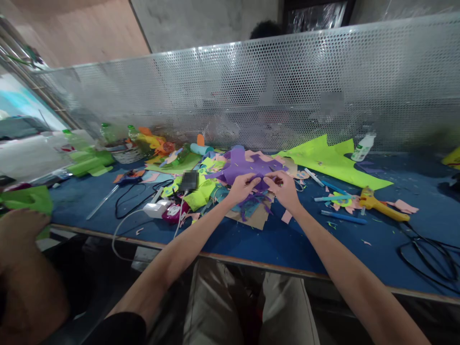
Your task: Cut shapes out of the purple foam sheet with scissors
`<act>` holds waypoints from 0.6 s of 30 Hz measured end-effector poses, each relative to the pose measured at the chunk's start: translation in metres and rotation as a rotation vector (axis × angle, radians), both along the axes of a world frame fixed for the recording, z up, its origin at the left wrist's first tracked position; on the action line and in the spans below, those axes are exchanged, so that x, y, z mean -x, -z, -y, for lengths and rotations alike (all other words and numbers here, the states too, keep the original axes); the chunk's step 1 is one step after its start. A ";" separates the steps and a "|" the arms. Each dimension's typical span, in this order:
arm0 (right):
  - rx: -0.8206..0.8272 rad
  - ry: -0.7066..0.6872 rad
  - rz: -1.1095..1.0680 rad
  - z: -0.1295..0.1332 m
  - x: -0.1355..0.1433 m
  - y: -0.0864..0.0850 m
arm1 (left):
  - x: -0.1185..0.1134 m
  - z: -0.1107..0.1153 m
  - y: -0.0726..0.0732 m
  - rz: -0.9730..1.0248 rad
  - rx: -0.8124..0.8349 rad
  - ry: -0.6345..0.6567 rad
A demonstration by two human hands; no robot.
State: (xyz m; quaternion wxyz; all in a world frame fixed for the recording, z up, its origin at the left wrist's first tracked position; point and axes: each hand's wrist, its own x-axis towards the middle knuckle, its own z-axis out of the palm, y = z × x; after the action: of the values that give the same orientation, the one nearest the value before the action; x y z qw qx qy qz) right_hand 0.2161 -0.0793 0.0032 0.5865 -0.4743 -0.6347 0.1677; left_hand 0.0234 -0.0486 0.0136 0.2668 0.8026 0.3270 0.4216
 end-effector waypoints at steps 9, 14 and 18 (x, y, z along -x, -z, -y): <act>0.047 0.001 0.001 0.002 -0.001 -0.004 | -0.003 0.002 0.001 -0.045 0.016 0.038; 0.050 -0.048 -0.065 0.001 -0.002 -0.003 | -0.003 0.002 0.005 0.034 0.073 0.001; 0.043 -0.043 0.008 0.000 -0.002 -0.002 | -0.001 0.002 0.002 0.000 0.097 0.006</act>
State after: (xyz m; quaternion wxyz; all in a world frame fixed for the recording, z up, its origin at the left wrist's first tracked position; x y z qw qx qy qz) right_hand 0.2185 -0.0796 0.0055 0.5699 -0.4737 -0.6434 0.1921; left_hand 0.0240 -0.0504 0.0111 0.3066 0.7897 0.3446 0.4046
